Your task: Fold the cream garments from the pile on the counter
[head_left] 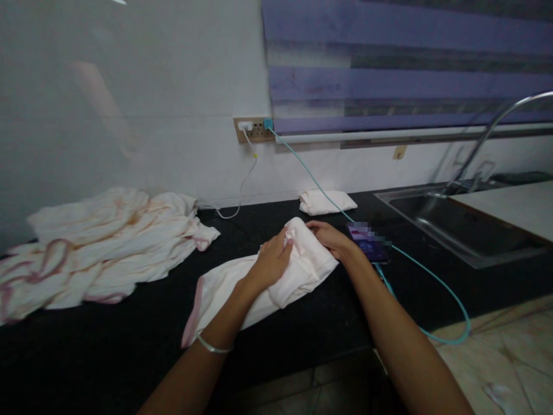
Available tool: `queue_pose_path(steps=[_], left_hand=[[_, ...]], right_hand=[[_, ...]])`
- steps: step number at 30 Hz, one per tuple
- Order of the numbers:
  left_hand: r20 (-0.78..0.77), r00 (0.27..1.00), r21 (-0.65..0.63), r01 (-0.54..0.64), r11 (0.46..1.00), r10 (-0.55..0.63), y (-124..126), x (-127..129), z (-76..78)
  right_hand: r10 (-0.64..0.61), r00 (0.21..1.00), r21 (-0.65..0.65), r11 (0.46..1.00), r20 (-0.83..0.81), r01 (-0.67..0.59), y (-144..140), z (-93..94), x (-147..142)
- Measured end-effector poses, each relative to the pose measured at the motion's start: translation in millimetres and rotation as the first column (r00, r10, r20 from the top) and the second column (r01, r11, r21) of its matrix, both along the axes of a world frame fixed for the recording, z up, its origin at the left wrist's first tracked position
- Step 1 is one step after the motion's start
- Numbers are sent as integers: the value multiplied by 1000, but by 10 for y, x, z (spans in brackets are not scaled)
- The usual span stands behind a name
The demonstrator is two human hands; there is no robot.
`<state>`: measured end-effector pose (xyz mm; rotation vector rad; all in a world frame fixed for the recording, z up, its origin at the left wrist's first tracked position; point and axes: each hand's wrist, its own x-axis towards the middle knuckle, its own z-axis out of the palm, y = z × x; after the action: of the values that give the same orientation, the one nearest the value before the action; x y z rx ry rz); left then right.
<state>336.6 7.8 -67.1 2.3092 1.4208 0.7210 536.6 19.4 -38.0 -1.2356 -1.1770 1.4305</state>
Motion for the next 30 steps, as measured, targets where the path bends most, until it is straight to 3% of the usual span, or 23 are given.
queue_pose_path(steps=[3, 5, 8, 11, 14, 17, 23, 27, 30], left_hand=[[96, 995, 2, -6, 1000, 6, 8, 6, 17], [144, 989, 98, -35, 995, 21, 0, -10, 55], [142, 978, 223, -180, 958, 151, -35, -80, 187], [17, 951, 96, -310, 946, 310, -69, -190, 348], [-105, 964, -38, -248, 968, 243, -75, -270, 421], [-134, 979, -71, -167, 983, 157, -59, -285, 394], [-2, 1000, -88, -9, 996, 9, 10, -274, 300], [1, 999, 6, 43, 999, -43, 72, -318, 223], [-71, 997, 58, -6, 998, 10, 126, -382, 160]], right_hand=[[-31, 993, 37, 999, 117, 26, 5, -58, 4], [-65, 975, 26, 998, 213, 61, 12, -96, 23], [-100, 935, 12, 995, 341, 102, 43, -139, 54], [-169, 836, 125, 985, 522, 122, 86, -148, 66], [-278, 681, 250, 958, 678, 142, 104, -126, 60], [-277, 623, 248, 959, 732, 135, 67, -97, 46], [-215, 412, 191, 977, 885, 99, -55, -29, 22], [-234, 371, 196, 971, 899, 137, -70, 6, 43], [-242, 366, 195, 968, 899, 161, -64, 17, 73]])
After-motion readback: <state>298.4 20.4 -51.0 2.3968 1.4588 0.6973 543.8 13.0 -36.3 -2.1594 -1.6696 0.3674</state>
